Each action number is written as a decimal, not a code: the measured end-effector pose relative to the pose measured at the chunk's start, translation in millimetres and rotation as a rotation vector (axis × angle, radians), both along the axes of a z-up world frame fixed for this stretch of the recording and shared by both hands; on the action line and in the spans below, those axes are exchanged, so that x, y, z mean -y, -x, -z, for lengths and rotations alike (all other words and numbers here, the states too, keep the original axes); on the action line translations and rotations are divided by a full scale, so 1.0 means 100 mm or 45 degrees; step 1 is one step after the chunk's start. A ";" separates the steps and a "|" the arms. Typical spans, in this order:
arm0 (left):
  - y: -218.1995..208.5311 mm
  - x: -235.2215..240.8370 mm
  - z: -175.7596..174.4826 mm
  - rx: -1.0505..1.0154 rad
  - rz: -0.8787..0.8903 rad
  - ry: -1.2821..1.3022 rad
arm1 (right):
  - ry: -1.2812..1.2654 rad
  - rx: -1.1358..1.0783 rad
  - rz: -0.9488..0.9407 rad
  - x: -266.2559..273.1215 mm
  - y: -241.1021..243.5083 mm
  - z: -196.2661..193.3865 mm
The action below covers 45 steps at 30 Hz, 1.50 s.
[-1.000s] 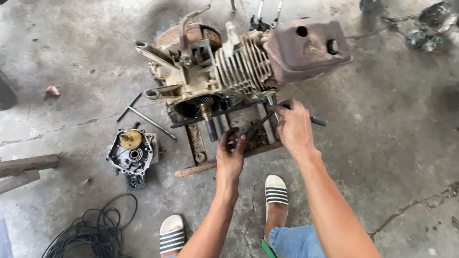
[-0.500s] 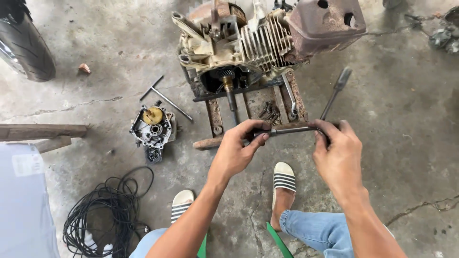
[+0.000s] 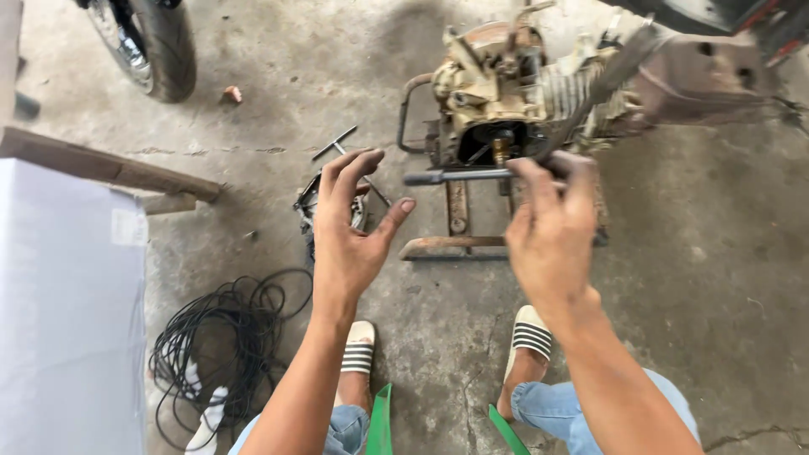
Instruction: Disassembling a small internal combustion engine by removing the side cover and internal gears
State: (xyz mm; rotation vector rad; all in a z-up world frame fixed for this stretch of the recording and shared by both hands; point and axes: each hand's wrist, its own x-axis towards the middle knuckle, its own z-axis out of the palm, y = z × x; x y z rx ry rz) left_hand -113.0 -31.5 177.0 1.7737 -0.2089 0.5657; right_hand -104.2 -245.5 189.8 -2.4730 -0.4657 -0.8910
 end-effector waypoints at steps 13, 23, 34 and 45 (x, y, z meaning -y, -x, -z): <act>-0.11 -1.42 2.97 -0.826 0.114 -0.605 | 0.094 -1.039 -0.364 -1.71 -0.21 2.81; -0.18 -1.07 4.64 -1.003 -0.158 -0.431 | 0.070 -1.383 -0.064 -1.55 -0.45 5.29; -0.13 -0.98 4.55 -1.067 -0.159 -0.575 | 0.326 -1.465 0.087 -1.63 -0.57 5.74; -0.61 -0.32 1.98 -0.498 -0.272 -0.028 | -0.346 -0.862 -0.301 -0.83 -0.62 1.63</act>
